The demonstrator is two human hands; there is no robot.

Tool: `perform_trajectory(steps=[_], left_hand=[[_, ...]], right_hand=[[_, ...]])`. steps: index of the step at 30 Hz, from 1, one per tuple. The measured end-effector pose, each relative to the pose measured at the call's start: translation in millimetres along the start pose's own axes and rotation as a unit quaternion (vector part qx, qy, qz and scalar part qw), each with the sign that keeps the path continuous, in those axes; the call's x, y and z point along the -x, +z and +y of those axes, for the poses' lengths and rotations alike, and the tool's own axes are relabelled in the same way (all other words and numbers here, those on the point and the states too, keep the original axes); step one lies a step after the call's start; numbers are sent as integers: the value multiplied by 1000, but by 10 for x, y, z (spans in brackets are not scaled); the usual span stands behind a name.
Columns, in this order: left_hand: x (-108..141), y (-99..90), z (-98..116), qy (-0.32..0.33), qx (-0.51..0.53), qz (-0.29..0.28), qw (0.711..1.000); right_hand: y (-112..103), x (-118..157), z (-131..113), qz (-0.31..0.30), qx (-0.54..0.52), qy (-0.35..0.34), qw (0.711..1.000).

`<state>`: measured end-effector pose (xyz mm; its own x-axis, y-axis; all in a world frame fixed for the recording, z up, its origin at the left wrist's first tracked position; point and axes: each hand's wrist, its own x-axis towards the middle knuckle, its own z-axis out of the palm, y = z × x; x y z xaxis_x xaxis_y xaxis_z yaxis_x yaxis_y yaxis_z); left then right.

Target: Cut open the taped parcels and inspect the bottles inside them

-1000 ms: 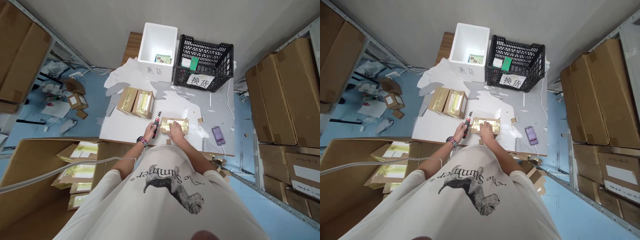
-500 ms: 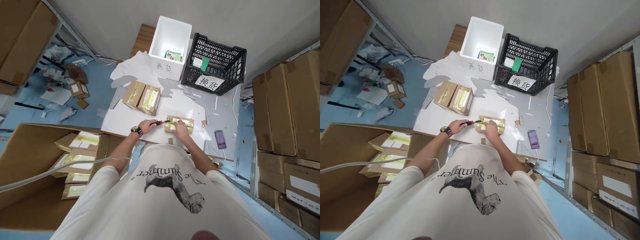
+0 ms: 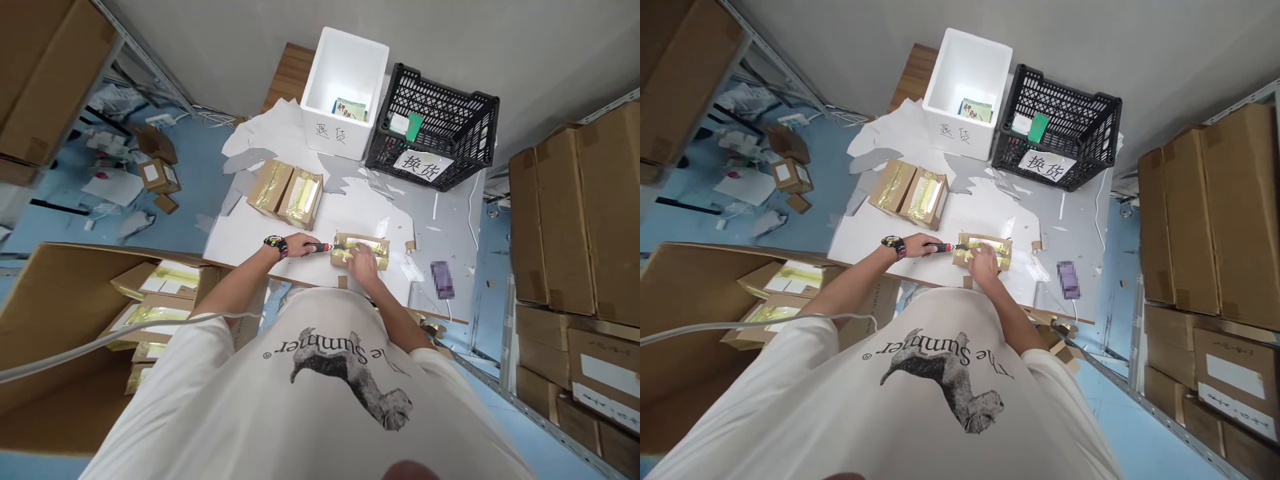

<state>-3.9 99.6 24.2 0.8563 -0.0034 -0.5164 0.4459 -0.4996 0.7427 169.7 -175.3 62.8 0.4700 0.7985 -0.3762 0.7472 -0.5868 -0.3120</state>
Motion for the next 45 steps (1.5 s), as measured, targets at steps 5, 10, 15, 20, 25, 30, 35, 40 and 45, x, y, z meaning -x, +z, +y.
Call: perform_trajectory(steps=[5, 10, 15, 20, 25, 30, 35, 40, 45], left_hand=[[132, 40, -70, -11, 27, 14, 999], [89, 138, 62, -19, 10, 45, 999], [96, 72, 115, -26, -51, 41, 998], [128, 203, 162, -36, 4, 54, 998], [233, 298, 117, -22, 24, 79, 996], [356, 359, -34, -33, 60, 96, 993], [216, 335, 70, -57, -84, 142, 985], [170, 330, 132, -61, -118, 146, 980], [284, 493, 59, -69, -79, 154, 982]], right_hand=[[58, -19, 44, -11, 10, -27, 1000], [73, -30, 82, 3, 16, -33, 999], [35, -36, 76, -6, 28, -53, 998], [-8, -57, 78, -10, 36, -50, 998], [-19, -45, 67, -10, 39, -76, 996], [-28, -53, 60, -16, 43, -79, 996], [-115, -102, 64, -17, 43, -81, 996], [-109, -16, -160, 48, 56, -29, 997], [75, 68, -368, 91, 82, -4, 992]])
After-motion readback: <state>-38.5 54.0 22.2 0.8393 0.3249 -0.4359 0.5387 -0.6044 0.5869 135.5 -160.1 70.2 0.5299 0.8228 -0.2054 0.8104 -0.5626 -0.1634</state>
